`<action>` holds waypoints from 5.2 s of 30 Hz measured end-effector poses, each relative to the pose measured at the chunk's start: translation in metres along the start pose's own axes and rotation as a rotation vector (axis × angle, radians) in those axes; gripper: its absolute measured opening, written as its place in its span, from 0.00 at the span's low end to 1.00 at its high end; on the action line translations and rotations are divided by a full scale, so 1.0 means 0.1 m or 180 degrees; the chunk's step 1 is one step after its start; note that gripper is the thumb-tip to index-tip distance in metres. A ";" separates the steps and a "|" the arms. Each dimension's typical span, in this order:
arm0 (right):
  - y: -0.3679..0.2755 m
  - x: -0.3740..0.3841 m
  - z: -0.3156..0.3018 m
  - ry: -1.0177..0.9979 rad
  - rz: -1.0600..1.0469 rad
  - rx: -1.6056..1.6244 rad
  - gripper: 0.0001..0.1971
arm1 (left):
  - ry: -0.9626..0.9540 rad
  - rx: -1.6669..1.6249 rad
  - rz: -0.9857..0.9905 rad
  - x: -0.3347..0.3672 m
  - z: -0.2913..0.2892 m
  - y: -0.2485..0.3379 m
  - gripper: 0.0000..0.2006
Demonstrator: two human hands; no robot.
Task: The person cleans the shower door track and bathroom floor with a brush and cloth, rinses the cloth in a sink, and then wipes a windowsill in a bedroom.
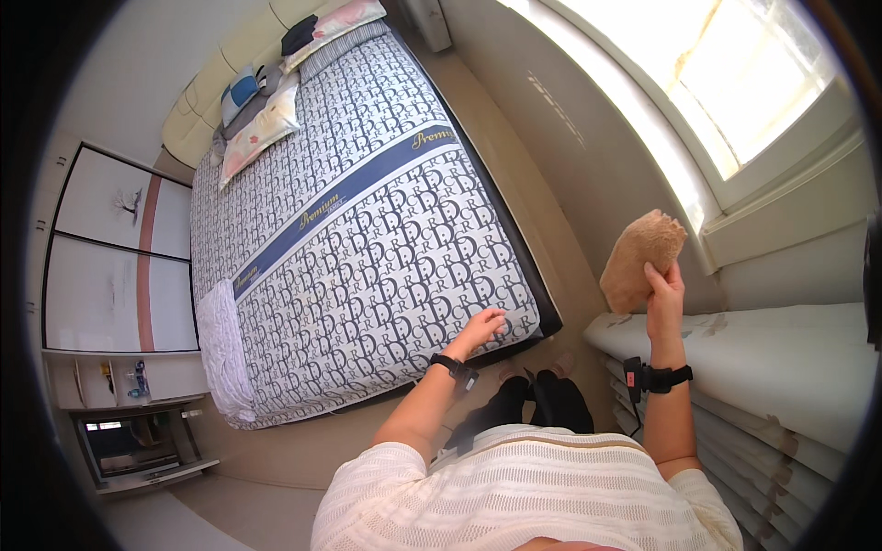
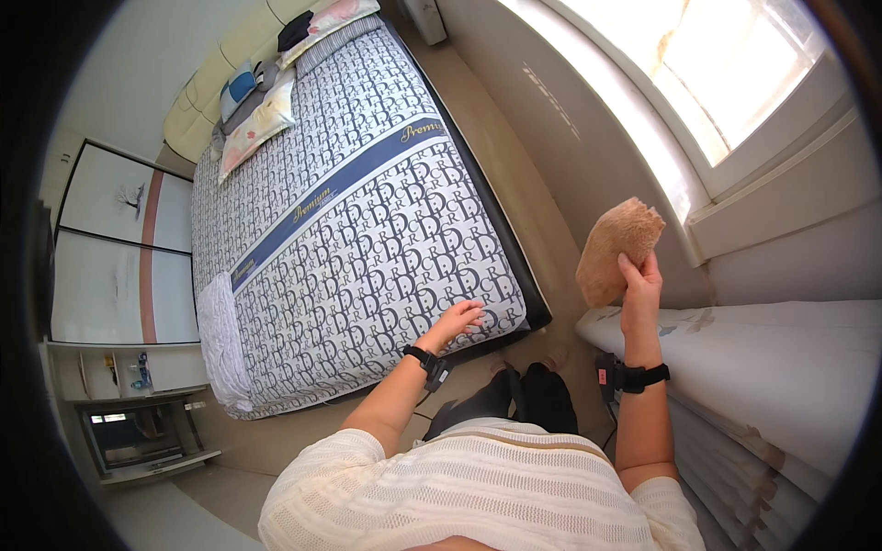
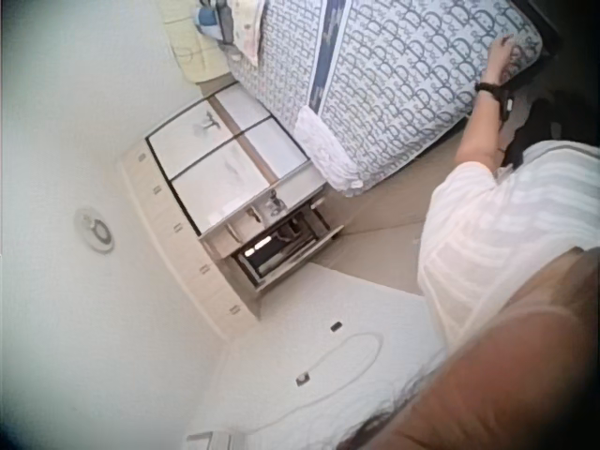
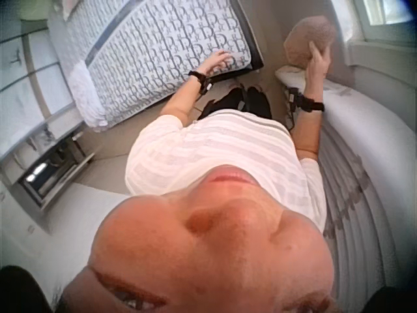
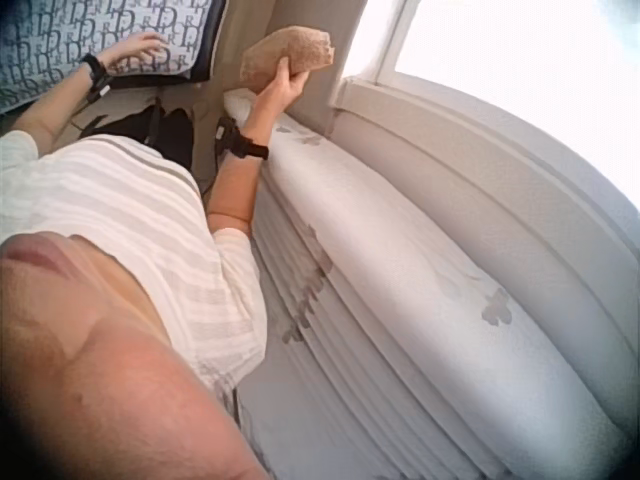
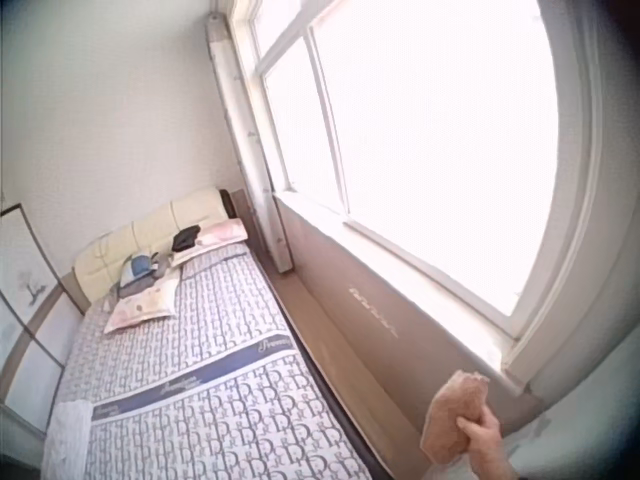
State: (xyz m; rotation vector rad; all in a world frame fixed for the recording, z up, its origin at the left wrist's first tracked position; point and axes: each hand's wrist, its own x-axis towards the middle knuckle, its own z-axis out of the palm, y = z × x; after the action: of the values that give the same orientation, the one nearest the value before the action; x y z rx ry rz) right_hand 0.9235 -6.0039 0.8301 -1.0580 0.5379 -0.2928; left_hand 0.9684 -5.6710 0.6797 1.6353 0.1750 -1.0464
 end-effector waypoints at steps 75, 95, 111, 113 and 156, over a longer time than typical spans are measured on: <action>-0.27 2.40 -1.24 -0.0417 -0.0513 -0.4008 0.19 | -0.0134 0.1027 0.0393 3.06 0.53 4.74 0.23; -0.94 1.79 0.28 0.1987 0.0355 -0.4100 0.22 | -0.0320 0.1122 0.0053 3.46 -0.59 5.67 0.29; -0.17 2.69 1.07 0.3063 -0.0476 -0.5426 0.35 | -0.0884 0.2536 -0.0086 3.80 -0.76 6.21 0.23; -0.28 2.84 1.20 0.2805 -0.0607 -0.5256 0.34 | -0.1012 0.2762 0.0182 3.73 -0.62 6.27 0.21; 0.34 1.99 -0.12 0.2027 -0.1020 -0.5719 0.45 | -0.0987 0.2681 0.2857 3.47 -0.33 6.04 0.11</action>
State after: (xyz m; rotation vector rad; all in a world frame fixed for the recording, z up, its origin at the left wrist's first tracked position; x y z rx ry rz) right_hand 1.0823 -6.0912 0.7406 -2.8489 1.2672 -0.4129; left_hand 1.5556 -5.9972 0.8665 1.9103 -1.2468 -0.6451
